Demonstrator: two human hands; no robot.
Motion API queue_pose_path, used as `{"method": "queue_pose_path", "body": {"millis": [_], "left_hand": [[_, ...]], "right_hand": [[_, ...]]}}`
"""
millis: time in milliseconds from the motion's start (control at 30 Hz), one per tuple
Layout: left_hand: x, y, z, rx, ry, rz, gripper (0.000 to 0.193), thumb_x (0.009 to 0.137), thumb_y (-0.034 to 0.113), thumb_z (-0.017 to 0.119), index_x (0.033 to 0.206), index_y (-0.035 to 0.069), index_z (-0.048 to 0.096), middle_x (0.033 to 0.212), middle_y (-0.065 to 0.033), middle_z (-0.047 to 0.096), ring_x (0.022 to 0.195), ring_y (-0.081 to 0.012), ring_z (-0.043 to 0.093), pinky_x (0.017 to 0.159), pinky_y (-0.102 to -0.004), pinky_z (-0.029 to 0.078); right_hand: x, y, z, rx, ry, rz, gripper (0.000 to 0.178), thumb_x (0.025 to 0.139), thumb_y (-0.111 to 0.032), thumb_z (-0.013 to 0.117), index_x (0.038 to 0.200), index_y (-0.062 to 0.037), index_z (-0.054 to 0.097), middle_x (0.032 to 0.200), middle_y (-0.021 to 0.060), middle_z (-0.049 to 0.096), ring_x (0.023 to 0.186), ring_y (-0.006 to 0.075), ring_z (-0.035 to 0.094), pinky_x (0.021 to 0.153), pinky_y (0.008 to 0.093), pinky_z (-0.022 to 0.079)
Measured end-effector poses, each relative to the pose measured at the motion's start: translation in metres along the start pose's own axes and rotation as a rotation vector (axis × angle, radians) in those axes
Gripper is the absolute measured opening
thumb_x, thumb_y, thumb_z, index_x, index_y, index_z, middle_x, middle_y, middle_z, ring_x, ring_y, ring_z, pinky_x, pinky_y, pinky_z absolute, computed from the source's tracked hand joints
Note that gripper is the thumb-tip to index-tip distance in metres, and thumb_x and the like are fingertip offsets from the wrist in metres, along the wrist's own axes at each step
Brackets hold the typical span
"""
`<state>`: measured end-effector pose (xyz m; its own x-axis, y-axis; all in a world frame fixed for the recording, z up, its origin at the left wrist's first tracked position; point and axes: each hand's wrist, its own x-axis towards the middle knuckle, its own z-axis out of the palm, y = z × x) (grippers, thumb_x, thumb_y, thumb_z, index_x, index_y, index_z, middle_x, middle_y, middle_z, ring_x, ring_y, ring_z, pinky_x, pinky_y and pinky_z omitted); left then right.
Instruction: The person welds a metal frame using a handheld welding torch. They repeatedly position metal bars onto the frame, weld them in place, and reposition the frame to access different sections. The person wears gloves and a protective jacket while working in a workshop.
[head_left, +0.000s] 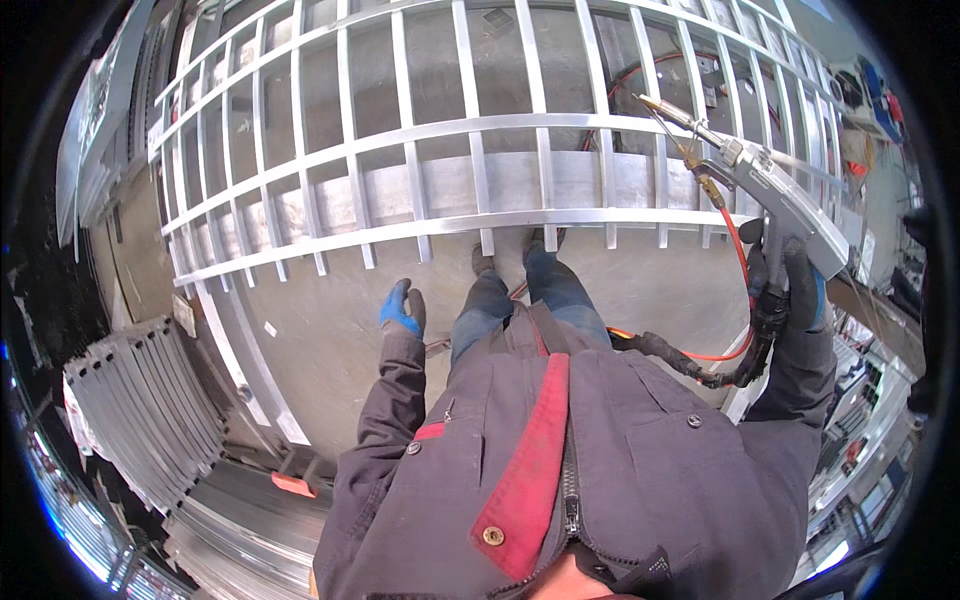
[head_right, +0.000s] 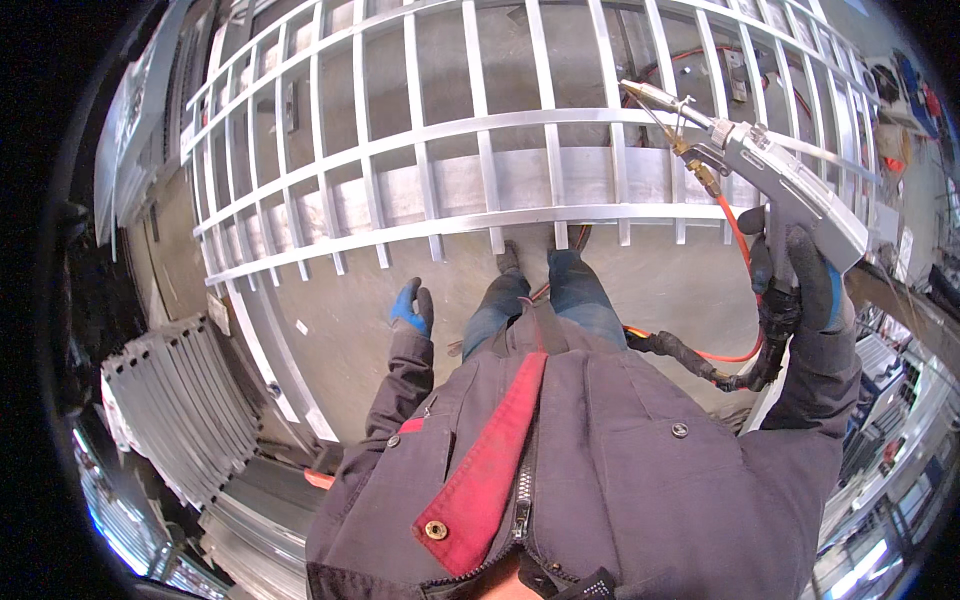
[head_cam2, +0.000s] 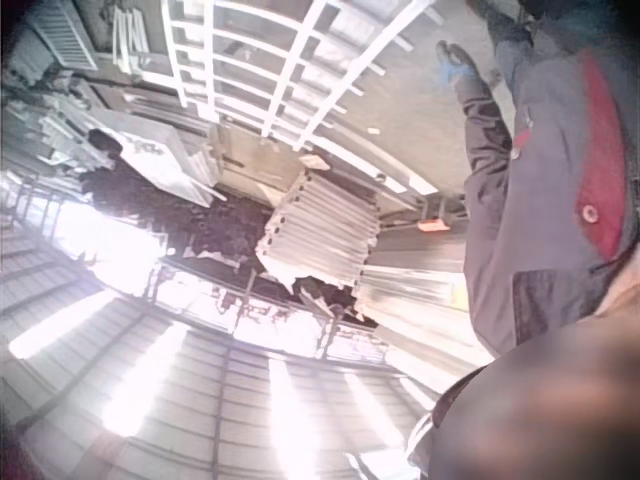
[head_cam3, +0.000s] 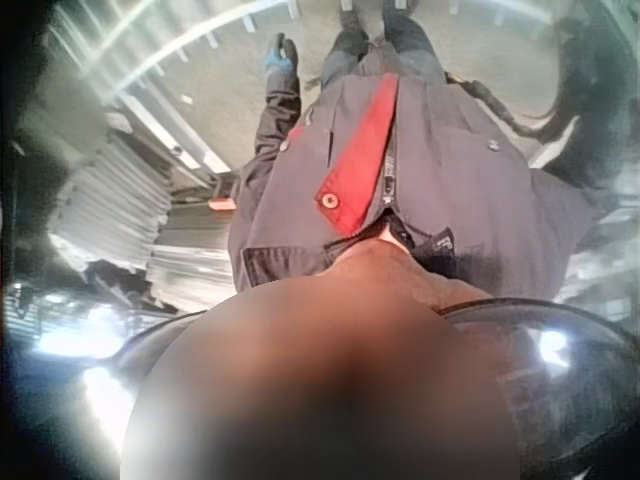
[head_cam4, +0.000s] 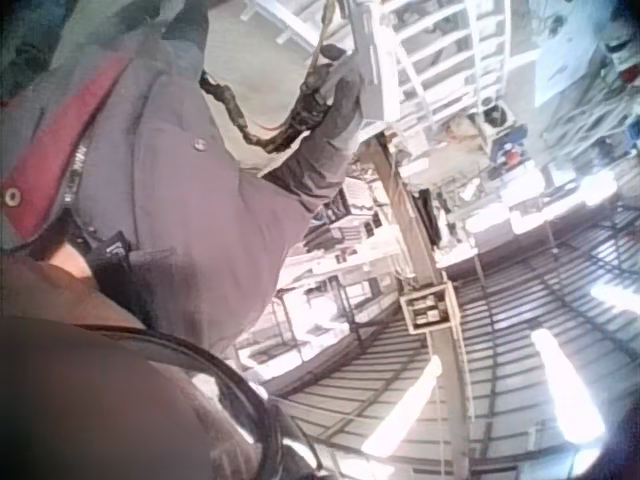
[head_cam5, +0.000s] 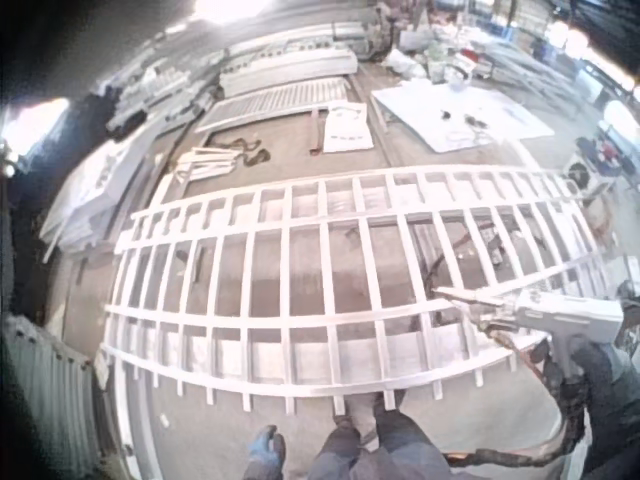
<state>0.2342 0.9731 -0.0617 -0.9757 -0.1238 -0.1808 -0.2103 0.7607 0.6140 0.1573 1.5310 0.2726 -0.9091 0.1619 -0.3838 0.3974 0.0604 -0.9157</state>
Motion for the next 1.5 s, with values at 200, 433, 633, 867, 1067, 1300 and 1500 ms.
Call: {"method": "queue_pose_path", "body": {"millis": [200,433,633,867,1067,1300,1500], "left_hand": [[0.044,0.065,0.022,-0.068,-0.214,0.212,0.037,0.101,0.024,0.064,0.128,-0.001,0.068,0.122,-0.0247,0.072,0.109,-0.0357,0.072,0.097,-0.0427,0.056],[0.081,0.111,0.068,-0.084,-0.587,0.326,0.041,0.103,0.031,0.062,0.131,0.002,0.068,0.129,-0.0233,0.071,0.123,-0.0375,0.067,0.108,-0.0430,0.050],[0.084,0.128,0.081,-0.124,-0.644,0.378,0.042,0.103,0.033,0.062,0.130,0.001,0.068,0.129,-0.0243,0.070,0.123,-0.0384,0.066,0.106,-0.0432,0.052],[0.094,0.127,0.077,-0.065,-0.587,0.391,0.048,0.102,0.041,0.059,0.132,0.003,0.066,0.127,-0.0277,0.069,0.119,-0.0439,0.067,0.104,-0.0472,0.053],[0.113,0.155,0.113,-0.045,-0.509,0.277,0.056,0.102,0.049,0.053,0.137,0.007,0.062,0.131,-0.0274,0.066,0.122,-0.0455,0.063,0.105,-0.0496,0.050],[0.129,0.176,0.147,0.068,0.029,0.174,0.044,0.096,0.034,0.061,0.129,0.004,0.063,0.129,-0.0277,0.066,0.116,-0.0467,0.063,0.101,-0.0517,0.051],[0.175,0.155,0.141,0.346,0.437,0.036,0.051,0.094,0.028,0.063,0.133,-0.004,0.058,0.129,-0.0297,0.062,0.115,-0.0479,0.062,0.098,-0.0531,0.050]], "right_hand": [[-0.049,0.001,-0.012,-0.025,0.139,0.058,0.062,0.102,-0.054,0.057,0.119,0.0043,0.066,0.079,0.0038,0.063,0.064,0.0105,0.057,0.055,0.0246,0.042],[-0.112,0.002,-0.003,-0.018,0.346,0.225,0.071,0.098,-0.061,0.061,0.120,0.0067,0.065,0.084,0.0061,0.067,0.066,0.0111,0.061,0.059,0.0234,0.048],[-0.116,0.021,0.002,0.040,0.415,0.151,0.064,0.099,-0.056,0.063,0.120,0.0049,0.066,0.085,0.0082,0.070,0.063,0.0113,0.064,0.053,0.0236,0.048],[-0.118,0.028,-0.022,-0.002,0.406,0.197,0.073,0.094,-0.063,0.064,0.122,0.0039,0.065,0.073,0.0021,0.063,0.064,0.0122,0.062,0.054,0.0244,0.045],[-0.093,0.003,-0.073,-0.011,0.381,0.188,0.072,0.097,-0.063,0.062,0.125,0.0033,0.063,0.076,0.0002,0.063,0.066,0.0102,0.061,0.057,0.0242,0.045],[0.044,0.013,-0.156,0.049,0.131,-0.025,0.057,0.109,-0.048,0.048,0.127,0.0036,0.062,0.072,0.0004,0.060,0.058,0.0084,0.055,0.053,0.0224,0.043],[0.111,-0.012,-0.186,0.022,0.078,0.194,0.053,0.104,-0.047,0.059,0.128,0.0001,0.062,0.088,-0.0003,0.059,0.076,0.0090,0.055,0.067,0.0254,0.042]]}}
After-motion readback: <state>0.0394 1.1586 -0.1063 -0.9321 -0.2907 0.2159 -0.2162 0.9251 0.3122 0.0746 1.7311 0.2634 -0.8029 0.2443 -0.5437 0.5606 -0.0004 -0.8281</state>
